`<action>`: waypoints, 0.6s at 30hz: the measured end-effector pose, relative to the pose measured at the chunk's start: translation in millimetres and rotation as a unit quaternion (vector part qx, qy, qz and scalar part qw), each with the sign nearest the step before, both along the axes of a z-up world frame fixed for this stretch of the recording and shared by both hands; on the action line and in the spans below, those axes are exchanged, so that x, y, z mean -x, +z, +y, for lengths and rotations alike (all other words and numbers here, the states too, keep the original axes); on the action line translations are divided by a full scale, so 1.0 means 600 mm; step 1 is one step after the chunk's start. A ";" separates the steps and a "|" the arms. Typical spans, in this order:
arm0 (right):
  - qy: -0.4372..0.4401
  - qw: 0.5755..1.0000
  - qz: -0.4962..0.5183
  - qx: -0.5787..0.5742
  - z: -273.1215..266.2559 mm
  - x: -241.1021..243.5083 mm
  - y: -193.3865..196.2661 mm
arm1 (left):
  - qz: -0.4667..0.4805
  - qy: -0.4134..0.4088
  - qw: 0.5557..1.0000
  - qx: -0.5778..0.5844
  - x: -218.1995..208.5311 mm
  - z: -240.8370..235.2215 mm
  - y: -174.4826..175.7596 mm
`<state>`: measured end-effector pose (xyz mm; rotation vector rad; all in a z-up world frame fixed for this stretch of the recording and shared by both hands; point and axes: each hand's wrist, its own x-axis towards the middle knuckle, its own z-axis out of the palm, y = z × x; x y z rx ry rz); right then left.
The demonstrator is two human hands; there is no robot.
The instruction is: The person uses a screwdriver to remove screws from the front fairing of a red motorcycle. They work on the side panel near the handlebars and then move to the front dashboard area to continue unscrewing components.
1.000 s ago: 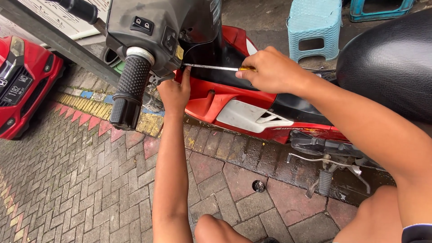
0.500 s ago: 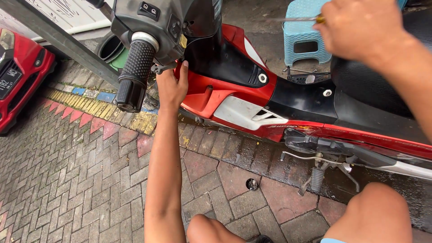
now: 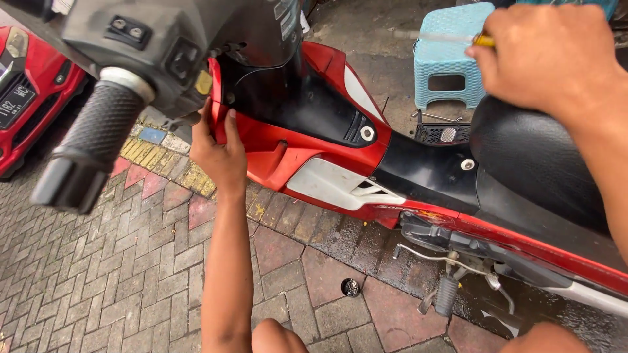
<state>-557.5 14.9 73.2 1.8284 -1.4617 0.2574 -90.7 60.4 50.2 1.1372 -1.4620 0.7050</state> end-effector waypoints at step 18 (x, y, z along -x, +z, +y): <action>-0.061 0.979 0.047 -0.191 -0.020 -0.050 -0.040 | 0.051 0.053 0.996 0.048 0.032 -0.018 -0.016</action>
